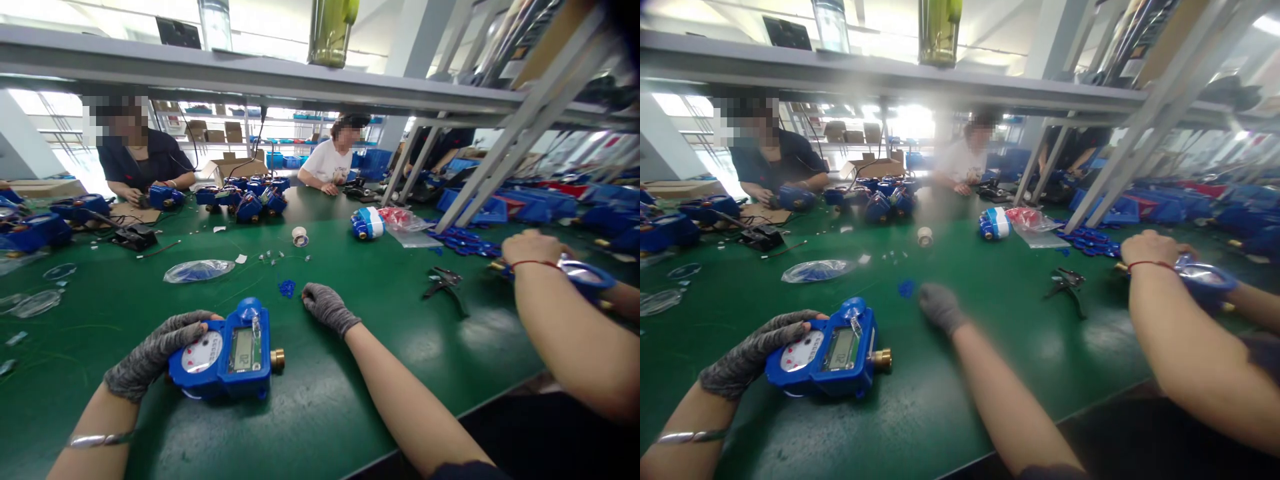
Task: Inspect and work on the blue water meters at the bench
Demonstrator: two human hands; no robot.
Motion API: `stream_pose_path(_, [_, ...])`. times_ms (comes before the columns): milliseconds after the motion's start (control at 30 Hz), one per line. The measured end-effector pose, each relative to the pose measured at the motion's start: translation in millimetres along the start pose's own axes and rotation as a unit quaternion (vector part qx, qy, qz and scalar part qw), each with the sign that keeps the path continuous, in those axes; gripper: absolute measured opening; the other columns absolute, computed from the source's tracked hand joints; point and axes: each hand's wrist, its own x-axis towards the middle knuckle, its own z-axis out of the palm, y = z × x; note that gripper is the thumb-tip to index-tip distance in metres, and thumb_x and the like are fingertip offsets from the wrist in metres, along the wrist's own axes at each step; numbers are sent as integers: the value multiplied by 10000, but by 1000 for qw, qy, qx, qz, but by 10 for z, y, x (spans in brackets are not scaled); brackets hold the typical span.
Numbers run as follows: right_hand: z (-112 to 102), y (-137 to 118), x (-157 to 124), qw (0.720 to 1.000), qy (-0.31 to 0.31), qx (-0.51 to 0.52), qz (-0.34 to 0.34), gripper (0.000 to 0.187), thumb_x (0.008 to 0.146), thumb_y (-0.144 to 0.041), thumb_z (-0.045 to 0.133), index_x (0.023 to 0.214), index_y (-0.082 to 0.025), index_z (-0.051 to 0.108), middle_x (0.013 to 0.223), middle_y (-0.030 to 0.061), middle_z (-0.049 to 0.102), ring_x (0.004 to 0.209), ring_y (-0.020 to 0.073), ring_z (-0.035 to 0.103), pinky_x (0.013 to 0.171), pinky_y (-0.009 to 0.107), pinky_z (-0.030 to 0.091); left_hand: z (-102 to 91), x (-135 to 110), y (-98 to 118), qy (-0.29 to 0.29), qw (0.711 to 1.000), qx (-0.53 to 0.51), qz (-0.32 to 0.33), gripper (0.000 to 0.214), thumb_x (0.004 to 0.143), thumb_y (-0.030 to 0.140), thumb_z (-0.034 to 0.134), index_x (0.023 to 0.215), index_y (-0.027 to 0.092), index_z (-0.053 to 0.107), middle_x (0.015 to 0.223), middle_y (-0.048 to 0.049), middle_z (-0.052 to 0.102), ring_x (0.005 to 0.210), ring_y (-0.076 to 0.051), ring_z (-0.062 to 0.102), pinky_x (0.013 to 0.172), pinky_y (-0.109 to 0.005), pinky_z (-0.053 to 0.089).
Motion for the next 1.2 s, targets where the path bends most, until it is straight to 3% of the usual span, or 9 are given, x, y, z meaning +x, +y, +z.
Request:
stream_pose_path(167, [-78,182,12,1000,9,14,17,203,858,-221,491,952,-160,660,928,72,694,796,145,600,736,224,433,-10,-21,6,-13,1000,-10,-14,408,781,345,724,1150,194,636,1168,-104,670,942,-290,664,748,-354,583])
stream_pose_path(333, [-63,247,14,1000,12,24,6,204,852,-240,520,974,-171,668,935,53,694,804,143,599,735,225,441,-34,-159,61,83,994,50,-51,507,744,373,779,1206,257,604,1289,-58,617,1149,-266,591,850,-270,560])
stream_pose_path(433, [17,179,38,1000,17,7,-21,194,834,-280,564,958,-183,678,933,45,687,837,148,599,760,230,439,-42,-196,72,104,991,70,-45,516,717,386,802,1183,262,620,1273,-51,630,1163,-266,584,841,-253,562])
stream_pose_path(733, [194,89,133,997,57,-55,-12,264,919,-332,448,957,-172,655,974,102,648,897,184,577,801,273,410,94,-158,121,88,996,6,-27,437,664,324,843,1062,218,697,1151,-59,697,1002,-254,664,747,-221,581])
stream_pose_path(867, [225,92,156,995,71,-67,6,272,926,-339,431,975,-180,646,999,106,644,908,192,577,800,281,408,93,-161,132,90,995,26,-27,435,697,325,819,1096,214,684,1172,-65,687,1029,-260,653,763,-232,583])
stream_pose_path(1200, [197,143,166,996,86,-19,21,235,893,-337,491,952,-190,665,951,64,674,881,167,592,797,252,414,85,-162,109,96,995,27,-20,441,690,335,820,1093,215,687,1156,-78,692,1048,-282,645,778,-255,584])
